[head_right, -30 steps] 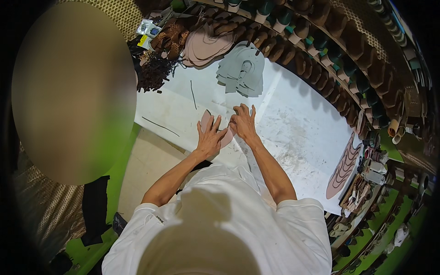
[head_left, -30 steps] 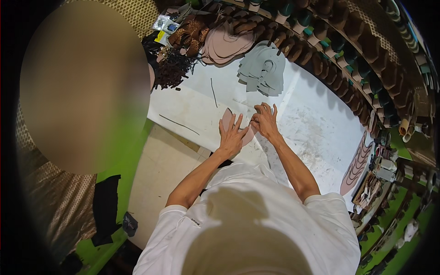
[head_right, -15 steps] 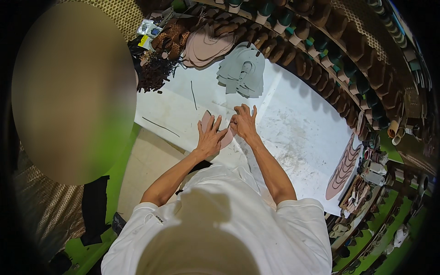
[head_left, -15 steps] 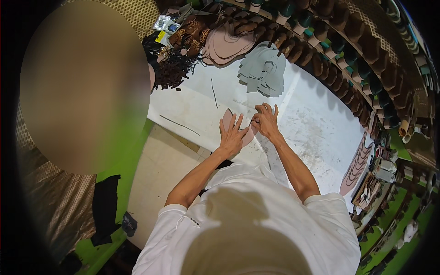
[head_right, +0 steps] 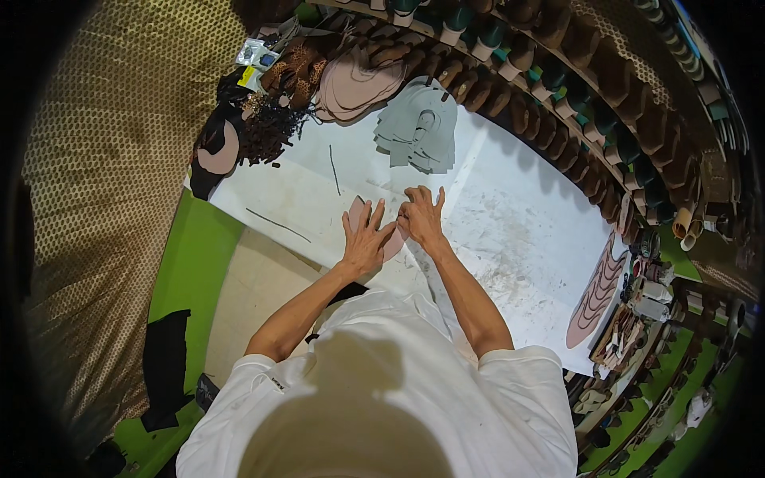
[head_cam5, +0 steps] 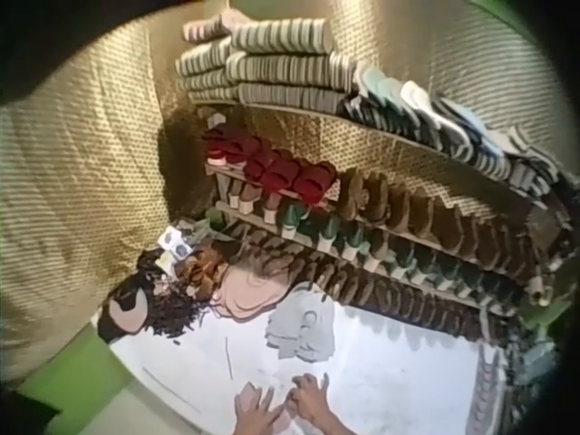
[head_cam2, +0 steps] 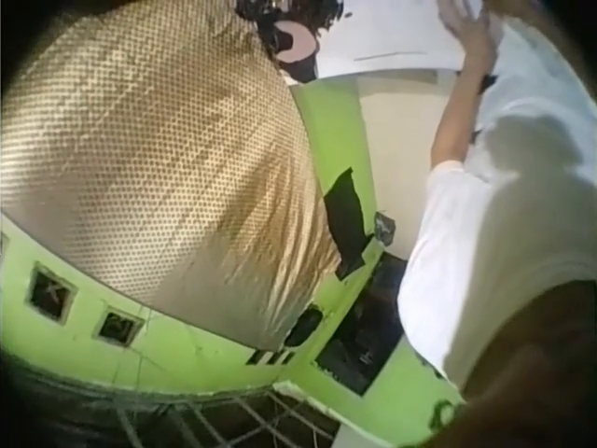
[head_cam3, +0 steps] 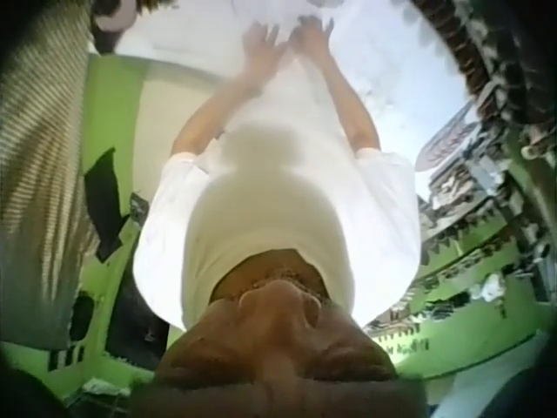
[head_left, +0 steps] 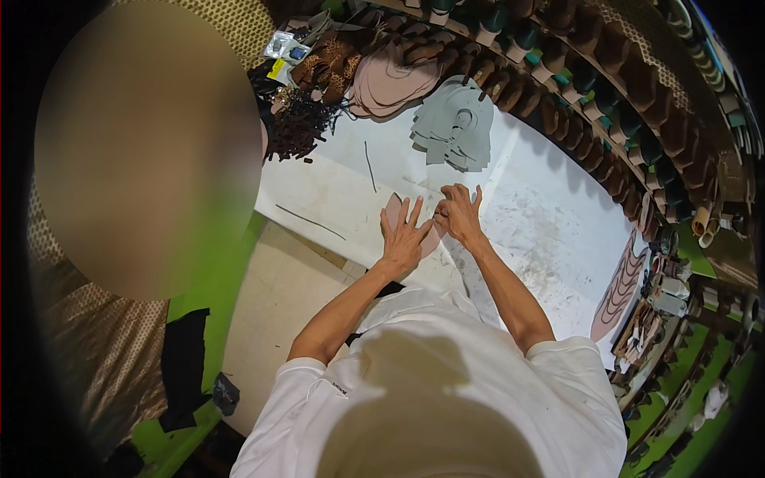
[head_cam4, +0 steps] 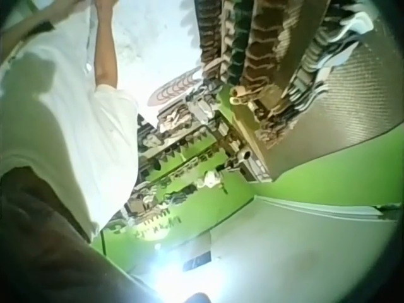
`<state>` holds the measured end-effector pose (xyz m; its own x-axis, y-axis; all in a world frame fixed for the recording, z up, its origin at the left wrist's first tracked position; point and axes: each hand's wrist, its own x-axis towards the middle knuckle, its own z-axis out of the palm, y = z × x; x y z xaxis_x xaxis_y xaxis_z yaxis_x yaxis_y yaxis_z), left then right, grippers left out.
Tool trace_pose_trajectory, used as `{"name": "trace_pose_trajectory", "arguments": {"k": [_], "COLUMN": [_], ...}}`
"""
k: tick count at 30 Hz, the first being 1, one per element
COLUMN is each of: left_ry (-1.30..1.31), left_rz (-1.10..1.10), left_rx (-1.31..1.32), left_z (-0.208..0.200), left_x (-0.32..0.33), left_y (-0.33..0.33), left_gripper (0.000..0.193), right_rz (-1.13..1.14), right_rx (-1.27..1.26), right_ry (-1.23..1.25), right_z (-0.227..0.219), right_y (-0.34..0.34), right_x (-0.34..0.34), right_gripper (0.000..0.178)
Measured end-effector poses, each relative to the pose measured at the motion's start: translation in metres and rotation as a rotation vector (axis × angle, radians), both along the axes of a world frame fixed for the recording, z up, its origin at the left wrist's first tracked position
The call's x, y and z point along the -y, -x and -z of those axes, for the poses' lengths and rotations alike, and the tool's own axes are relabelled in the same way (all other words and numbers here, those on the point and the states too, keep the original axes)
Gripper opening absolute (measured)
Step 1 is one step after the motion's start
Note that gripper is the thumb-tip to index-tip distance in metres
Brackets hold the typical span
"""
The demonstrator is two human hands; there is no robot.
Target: Manually assembling and aligning leather shoe components on an industrial workbench.
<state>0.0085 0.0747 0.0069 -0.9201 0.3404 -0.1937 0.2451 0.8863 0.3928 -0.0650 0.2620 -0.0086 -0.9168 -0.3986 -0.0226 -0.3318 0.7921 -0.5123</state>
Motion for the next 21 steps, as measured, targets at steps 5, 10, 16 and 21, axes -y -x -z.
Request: {"name": "trace_pose_trajectory", "arguments": {"k": [5,10,16,21], "left_ry": [0.002,-0.015,-0.071,-0.123], "left_rz": [0.018,-0.015,-0.031,-0.035], "left_rx": [-0.043,0.015,-0.121,-0.133], "left_z": [0.006,0.006,0.012,0.013], "left_x": [-0.002,-0.001,-0.003,-0.003], "left_y": [-0.004,-0.005,0.006,0.007], "left_gripper": [0.072,0.070,0.054,0.044], "right_rz": [0.016,0.124,0.132,0.132], "right_rx": [-0.042,-0.091,-0.144,-0.138], "right_ry": [0.028,0.086,-0.008,0.021], "right_z": [0.003,0.002,0.002,0.000], "right_y": [-0.007,-0.030,-0.037,-0.030], "right_x": [-0.007,-0.017,-0.022,-0.023], "right_gripper": [0.023,0.029,0.018,0.014]}}
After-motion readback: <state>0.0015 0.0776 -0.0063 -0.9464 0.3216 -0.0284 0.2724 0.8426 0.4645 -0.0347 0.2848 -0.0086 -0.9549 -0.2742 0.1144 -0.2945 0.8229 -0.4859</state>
